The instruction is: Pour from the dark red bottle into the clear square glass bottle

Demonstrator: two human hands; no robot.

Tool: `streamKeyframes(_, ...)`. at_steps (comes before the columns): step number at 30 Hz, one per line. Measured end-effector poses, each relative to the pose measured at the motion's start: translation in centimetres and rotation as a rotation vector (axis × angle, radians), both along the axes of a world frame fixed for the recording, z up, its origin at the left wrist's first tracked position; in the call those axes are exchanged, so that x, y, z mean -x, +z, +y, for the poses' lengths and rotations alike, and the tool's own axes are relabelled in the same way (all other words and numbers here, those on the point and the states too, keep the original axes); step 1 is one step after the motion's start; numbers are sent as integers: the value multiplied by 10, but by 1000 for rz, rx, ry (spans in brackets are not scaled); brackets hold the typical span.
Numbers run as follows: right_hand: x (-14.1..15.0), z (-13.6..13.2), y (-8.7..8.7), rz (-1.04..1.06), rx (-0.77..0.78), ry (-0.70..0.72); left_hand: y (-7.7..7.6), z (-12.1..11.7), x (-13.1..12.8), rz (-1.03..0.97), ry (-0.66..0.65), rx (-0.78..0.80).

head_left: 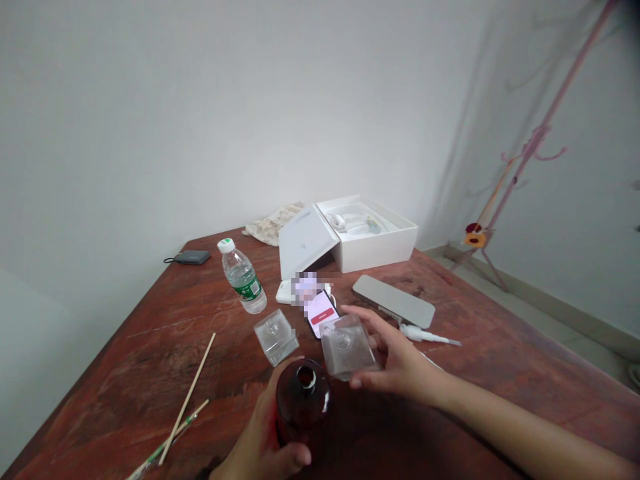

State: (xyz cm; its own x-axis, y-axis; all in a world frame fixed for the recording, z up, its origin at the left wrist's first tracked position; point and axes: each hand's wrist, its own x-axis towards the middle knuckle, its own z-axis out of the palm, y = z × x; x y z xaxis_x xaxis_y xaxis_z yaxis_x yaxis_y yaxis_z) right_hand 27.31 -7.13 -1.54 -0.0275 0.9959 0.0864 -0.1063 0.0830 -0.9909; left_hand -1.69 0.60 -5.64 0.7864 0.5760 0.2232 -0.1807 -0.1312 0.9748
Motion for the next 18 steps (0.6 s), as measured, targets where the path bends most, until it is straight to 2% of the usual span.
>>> streamKeyframes(4, 0, -1, -1, 14, 39, 5, 7, -3, -5, -40, -4, 42)
streamKeyframes(8, 1, -2, -1, 20, 24, -9, 4, -1, -7, -62, -44, 52)
streamKeyframes(13, 1, -2, 0, 35, 26, -2, 2, 0, -5, -68, -26, 54)
streamKeyframes(18, 0, -2, -2, 39, 32, 1, 10, -2, -8, -73, -50, 74)
